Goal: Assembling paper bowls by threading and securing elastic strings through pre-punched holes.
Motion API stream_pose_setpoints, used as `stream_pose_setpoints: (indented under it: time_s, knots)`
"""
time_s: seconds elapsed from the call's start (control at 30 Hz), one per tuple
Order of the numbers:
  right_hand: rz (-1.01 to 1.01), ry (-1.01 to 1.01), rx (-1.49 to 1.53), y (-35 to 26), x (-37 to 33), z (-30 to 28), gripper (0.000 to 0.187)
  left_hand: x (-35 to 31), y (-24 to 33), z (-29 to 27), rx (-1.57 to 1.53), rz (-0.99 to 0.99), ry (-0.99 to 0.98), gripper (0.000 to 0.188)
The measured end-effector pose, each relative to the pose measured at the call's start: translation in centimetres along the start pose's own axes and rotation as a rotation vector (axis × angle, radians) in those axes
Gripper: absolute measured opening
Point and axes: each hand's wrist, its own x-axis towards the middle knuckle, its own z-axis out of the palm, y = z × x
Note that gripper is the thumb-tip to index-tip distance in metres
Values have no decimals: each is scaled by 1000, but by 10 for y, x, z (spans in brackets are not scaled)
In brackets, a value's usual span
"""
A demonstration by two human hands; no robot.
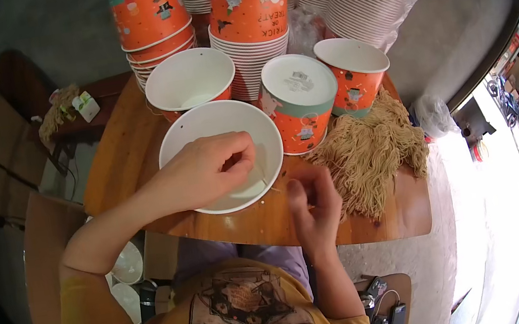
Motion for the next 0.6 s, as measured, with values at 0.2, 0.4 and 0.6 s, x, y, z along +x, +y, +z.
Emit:
stream_pose_setpoints:
  time_s: [0.2,0.4,0.6]
  knots:
    - [-220,-114,-184,-28,24,2,11,7,-8,13,-277,230,128,4]
    - [193,-204,244,-19,22,9,8,9,-11,19,-761,61,-53,20]
    - [226,-163,388,-15,19,14,9,15,-17,19,-919,-136,-274,32]
